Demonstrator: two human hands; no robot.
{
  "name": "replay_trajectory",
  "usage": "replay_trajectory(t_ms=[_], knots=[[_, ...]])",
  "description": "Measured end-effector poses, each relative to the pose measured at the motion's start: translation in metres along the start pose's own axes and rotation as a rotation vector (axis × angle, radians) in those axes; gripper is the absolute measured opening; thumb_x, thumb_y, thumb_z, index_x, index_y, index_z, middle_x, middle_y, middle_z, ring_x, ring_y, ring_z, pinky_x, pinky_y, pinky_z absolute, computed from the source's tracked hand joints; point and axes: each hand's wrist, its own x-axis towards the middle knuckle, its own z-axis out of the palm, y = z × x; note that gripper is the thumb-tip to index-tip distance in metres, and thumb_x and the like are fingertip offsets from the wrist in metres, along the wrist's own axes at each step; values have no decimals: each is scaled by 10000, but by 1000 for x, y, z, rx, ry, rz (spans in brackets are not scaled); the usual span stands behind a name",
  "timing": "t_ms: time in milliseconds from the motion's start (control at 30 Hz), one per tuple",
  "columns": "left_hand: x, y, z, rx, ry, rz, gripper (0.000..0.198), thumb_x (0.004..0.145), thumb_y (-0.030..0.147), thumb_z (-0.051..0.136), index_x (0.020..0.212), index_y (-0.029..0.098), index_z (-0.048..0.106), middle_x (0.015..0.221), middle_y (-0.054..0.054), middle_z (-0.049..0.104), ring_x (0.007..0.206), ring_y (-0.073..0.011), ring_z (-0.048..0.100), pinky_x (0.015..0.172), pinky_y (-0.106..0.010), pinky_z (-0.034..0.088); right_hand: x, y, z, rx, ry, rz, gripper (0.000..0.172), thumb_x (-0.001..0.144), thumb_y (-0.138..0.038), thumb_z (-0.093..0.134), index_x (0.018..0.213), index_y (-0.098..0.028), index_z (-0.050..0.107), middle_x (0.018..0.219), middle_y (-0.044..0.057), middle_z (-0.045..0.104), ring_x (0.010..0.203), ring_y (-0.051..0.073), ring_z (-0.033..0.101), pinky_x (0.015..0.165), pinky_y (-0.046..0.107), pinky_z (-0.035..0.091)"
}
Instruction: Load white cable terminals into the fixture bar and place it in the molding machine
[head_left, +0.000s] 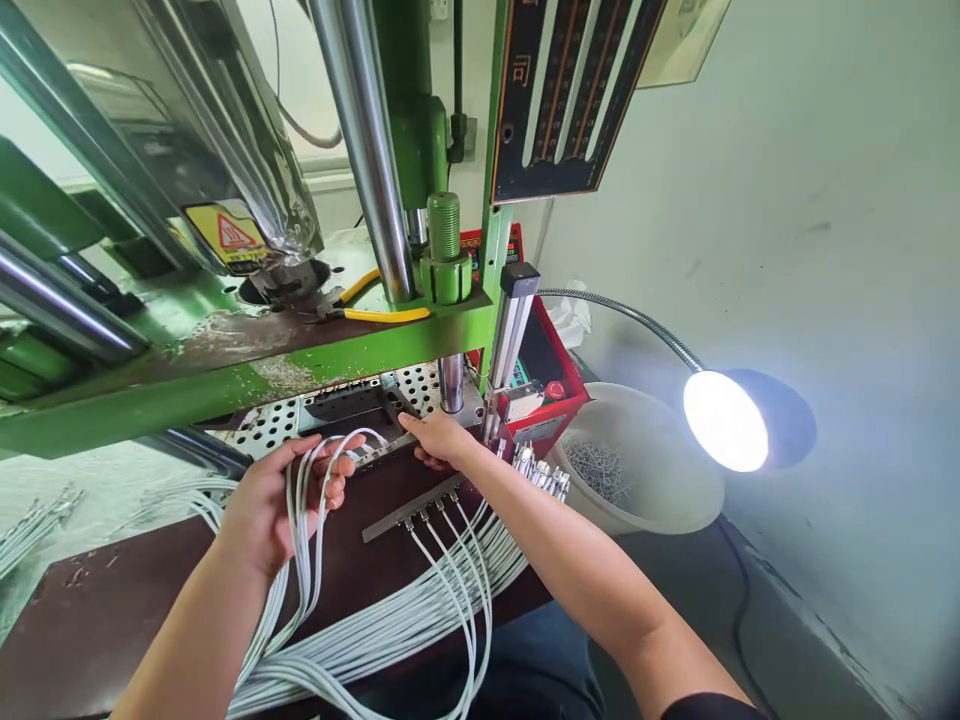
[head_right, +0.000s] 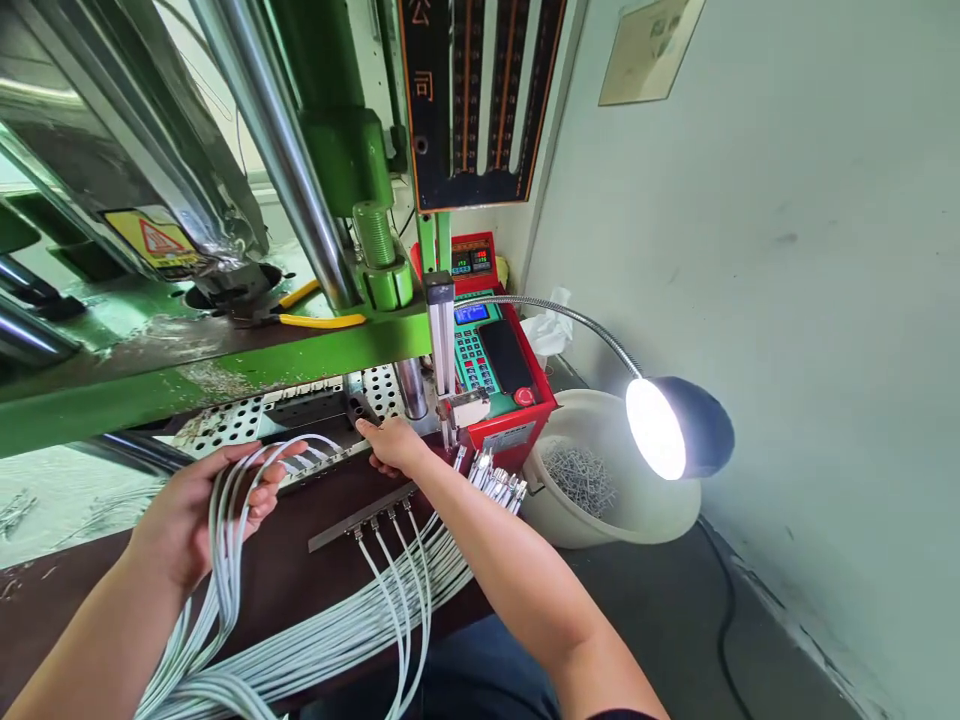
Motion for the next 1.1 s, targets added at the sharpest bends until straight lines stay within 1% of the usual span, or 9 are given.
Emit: replay_trajectory(t_ms=[100,200,367,500,700,833,967,1033,1100], knots=[[-11,-18,5,27,27,-27,330,858,127,391,992,0,663,482,-82,612,333,-125,484,327,-207,399,-2,2,-4,-70,-90,-120,281,909,-357,595,717,-153,582,476,-59,524,363,60,469,349,152,339],[-26,-48,9,34,57,-120,327,869,168,409,996,14,668,489,-93,634,339,-145,513,341,-229,418,-5,3,-5,-154,-104,-214,91,851,-253,672,856,-163,660,520,-68,554,417,65,518,410,155,382],[-41,-83,8,-38,199,-133,319,842,171,481,1071,24,648,756,-184,750,559,-206,691,535,-278,554,-7,5,0,-288,-34,-288,178,864,-304,650,938,-148,694,449,-66,494,430,96,518,496,196,394],[-48,-85,3,-88,182,-148,339,846,214,494,1070,16,656,901,-217,754,789,-276,739,695,-328,586,-6,5,7,-341,-39,-332,188,878,-292,620,974,-152,700,448,-55,509,467,116,555,553,212,410],[-51,-87,-2,-45,144,-95,325,854,249,499,1021,43,688,948,-196,758,910,-285,726,901,-369,543,-5,10,16,-338,-62,-357,190,874,-310,629,975,-160,688,465,-52,524,459,112,558,526,202,416],[-55,-87,-19,-17,108,-111,350,833,296,515,979,52,718,969,-199,755,975,-316,704,959,-422,508,1,16,18,-314,-71,-323,210,894,-322,606,1012,-159,663,473,-58,518,430,99,542,467,181,417],[-67,-83,-38,89,38,-94,427,811,395,526,1013,83,734,1045,-182,743,1088,-328,653,1068,-433,409,9,18,17,-278,-79,-286,218,906,-340,584,1014,-162,648,476,-58,519,422,100,552,428,169,430],[-66,-81,-37,136,33,-16,434,809,415,521,1036,111,732,1113,-153,728,1166,-314,609,1114,-421,350,10,18,17,-267,-72,-279,216,911,-341,576,1011,-162,644,482,-57,523,429,103,561,425,171,440],[-57,-80,-27,145,46,44,399,805,370,520,1022,107,727,1118,-150,727,1168,-295,609,1106,-407,357,9,17,18,-267,-72,-279,207,914,-329,571,1010,-159,641,484,-58,527,425,106,563,424,174,444]])
